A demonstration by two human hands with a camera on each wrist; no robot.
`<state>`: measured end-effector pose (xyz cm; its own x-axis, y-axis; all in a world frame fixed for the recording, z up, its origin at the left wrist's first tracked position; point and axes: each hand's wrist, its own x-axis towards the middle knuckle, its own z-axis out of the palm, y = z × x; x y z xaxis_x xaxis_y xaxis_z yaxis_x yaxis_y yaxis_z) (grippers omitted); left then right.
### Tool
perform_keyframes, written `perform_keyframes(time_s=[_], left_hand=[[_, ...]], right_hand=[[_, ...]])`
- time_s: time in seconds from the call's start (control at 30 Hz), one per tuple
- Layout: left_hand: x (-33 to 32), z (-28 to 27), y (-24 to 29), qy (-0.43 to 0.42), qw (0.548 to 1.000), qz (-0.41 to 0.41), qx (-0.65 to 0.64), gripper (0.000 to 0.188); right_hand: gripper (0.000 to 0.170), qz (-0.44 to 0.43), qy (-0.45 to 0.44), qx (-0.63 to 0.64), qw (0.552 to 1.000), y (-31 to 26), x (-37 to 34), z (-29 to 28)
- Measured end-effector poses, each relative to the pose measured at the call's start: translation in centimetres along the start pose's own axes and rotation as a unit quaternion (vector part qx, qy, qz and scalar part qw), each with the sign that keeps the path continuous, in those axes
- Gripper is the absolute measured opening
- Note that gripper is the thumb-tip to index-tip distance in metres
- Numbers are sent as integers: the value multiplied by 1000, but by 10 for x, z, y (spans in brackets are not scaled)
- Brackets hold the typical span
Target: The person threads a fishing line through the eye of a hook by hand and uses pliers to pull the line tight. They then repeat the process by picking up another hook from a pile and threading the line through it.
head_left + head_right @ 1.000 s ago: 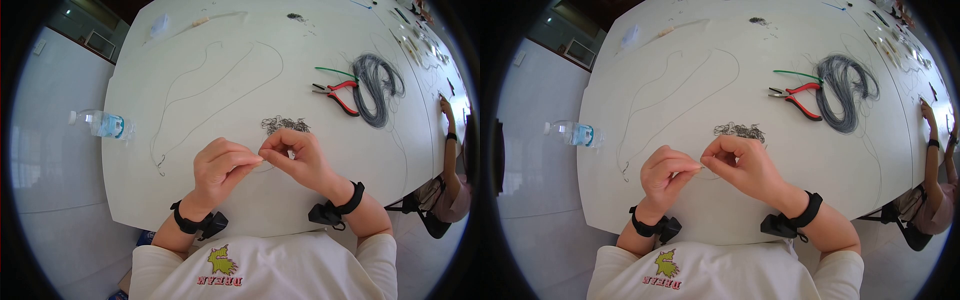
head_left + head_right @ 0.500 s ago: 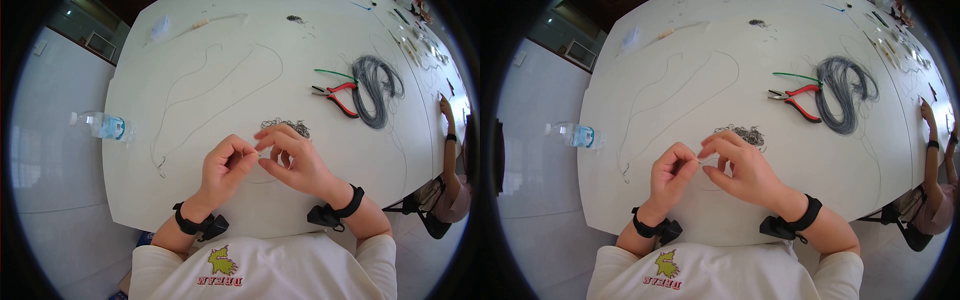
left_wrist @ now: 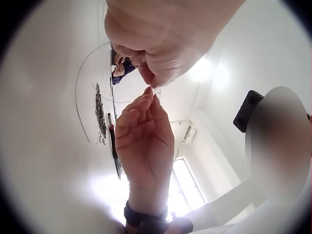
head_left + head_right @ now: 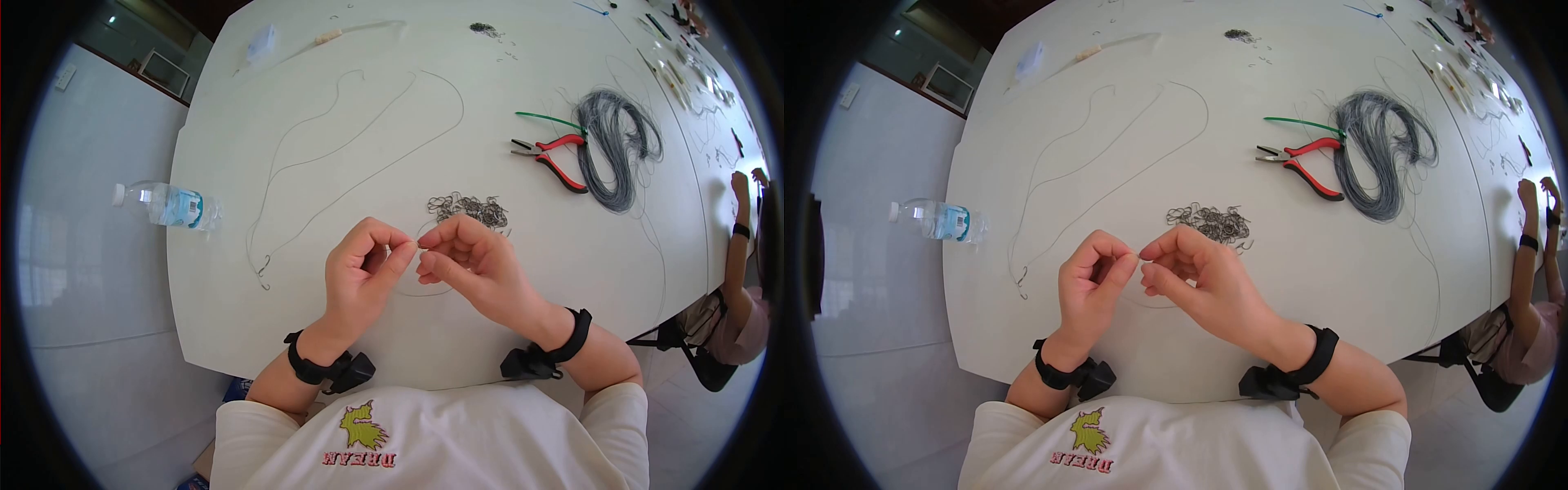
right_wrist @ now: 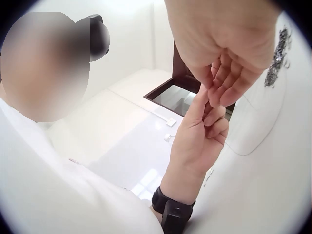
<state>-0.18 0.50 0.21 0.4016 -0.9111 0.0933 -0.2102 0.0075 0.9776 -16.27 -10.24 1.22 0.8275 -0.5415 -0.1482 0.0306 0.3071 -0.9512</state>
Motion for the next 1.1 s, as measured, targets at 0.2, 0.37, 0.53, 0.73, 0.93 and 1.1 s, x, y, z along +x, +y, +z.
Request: perform_keyframes(time_s=[0.2, 0.37, 0.53, 0.73, 0.93, 1.1], left_hand=[[-1, 4, 3, 22, 999, 29, 8, 9], [-1, 2, 3, 8, 999, 30, 11, 8], [1, -2, 0, -29, 999, -27, -34, 7], [7, -11, 18, -2, 986, 63, 156, 18], [10, -6, 14, 15, 943, 232, 239, 27], [9, -6, 11, 26, 923, 258, 285, 22]], right_hand=[[15, -37, 41, -78, 995, -1, 0, 4], [12, -61, 45, -124, 989, -2, 0, 0], [10, -70, 42, -118, 990, -1, 0, -2], [11, -56, 43, -78, 994, -2, 0, -6], [10, -47, 32, -121, 991, -2, 1, -6], [7, -79, 35, -181, 980, 1, -1, -4]])
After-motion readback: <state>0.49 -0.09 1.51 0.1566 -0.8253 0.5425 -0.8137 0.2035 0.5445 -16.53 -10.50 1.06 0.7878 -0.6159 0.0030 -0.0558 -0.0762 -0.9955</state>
